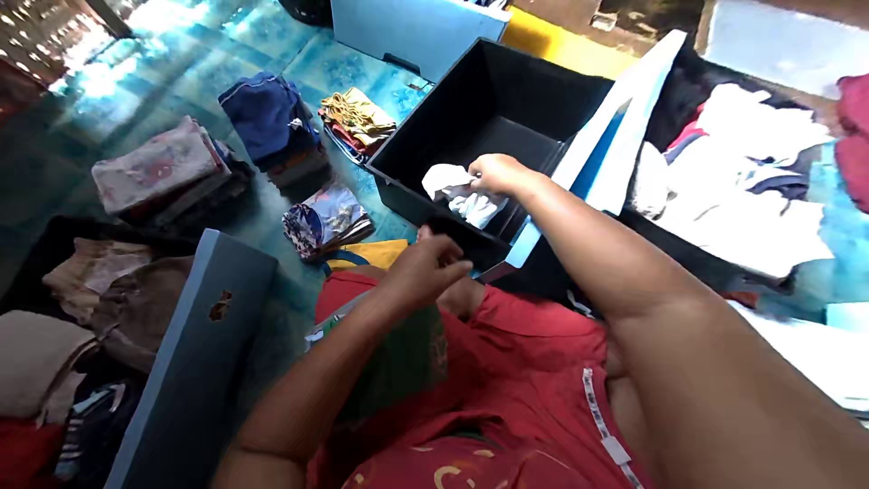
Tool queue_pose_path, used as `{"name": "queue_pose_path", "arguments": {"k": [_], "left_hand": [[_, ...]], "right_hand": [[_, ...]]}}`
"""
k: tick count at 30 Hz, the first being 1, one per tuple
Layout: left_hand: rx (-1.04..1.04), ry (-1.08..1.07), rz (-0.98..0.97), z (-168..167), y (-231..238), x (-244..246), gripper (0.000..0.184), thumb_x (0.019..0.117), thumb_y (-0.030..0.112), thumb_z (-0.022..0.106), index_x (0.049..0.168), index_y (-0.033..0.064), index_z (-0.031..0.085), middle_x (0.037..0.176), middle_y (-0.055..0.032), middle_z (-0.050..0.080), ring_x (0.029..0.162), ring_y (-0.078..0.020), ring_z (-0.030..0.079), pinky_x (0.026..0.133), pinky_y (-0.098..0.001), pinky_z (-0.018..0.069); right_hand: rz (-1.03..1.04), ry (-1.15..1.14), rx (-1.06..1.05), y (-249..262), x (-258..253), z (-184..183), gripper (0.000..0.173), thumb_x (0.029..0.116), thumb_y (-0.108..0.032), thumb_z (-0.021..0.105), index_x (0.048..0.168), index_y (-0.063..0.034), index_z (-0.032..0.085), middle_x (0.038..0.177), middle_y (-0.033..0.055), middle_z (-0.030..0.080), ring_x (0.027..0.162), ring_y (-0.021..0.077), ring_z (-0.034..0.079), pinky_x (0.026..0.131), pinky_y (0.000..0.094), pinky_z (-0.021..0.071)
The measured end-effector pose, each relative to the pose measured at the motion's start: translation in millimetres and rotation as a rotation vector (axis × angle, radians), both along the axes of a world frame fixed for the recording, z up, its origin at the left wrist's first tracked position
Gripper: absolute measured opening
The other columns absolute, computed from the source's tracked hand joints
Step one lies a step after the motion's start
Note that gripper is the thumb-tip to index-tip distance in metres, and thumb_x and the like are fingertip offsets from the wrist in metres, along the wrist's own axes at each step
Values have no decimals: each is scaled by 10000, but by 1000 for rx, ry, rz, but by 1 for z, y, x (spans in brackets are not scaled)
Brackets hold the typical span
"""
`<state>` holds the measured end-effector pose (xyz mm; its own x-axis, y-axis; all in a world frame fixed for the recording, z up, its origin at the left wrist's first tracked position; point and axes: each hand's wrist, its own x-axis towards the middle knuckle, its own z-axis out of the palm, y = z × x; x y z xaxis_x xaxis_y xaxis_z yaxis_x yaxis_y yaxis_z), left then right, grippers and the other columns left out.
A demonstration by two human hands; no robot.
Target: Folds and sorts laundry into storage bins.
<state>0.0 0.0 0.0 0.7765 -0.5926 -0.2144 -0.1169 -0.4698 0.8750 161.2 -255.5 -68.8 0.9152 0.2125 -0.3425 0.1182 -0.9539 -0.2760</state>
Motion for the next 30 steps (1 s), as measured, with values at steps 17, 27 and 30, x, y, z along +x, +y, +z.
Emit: {"name": "queue_pose_path", "arguments": {"k": [17, 27, 30], "left_hand": [[112, -401, 186, 64, -75, 147, 267, 1025, 106, 503, 1171, -33, 679, 1144, -222, 691, 1096, -318, 663, 984, -533, 497], [350, -384, 116, 19, -88, 193, 708, 887, 112, 735, 1521, 57, 427, 1476, -274, 477, 1325, -421, 513, 1067, -576, 447], [292, -313, -28, -13, -124, 194, 589, 893, 180, 762, 1412, 23, 531, 1344, -216, 605, 1221, -333, 609, 1034, -507, 499]], "right_hand": [[-470, -232, 208, -25, -69, 72, 251, 994, -175, 606, 1146, 15, 668, 1109, 300, 678, 1094, 503, 641, 879, 724, 482], [-727, -391, 682, -39, -10, 54, 266, 1008, -75, 476, 1201, -22, 652, 1202, 183, 680, 1152, 299, 648, 982, 526, 502], [-551, -255, 504, -24, -13, 52, 238, 1010, -180, 505, 1129, -26, 643, 1090, 201, 690, 1056, 367, 671, 853, 609, 515]]}}
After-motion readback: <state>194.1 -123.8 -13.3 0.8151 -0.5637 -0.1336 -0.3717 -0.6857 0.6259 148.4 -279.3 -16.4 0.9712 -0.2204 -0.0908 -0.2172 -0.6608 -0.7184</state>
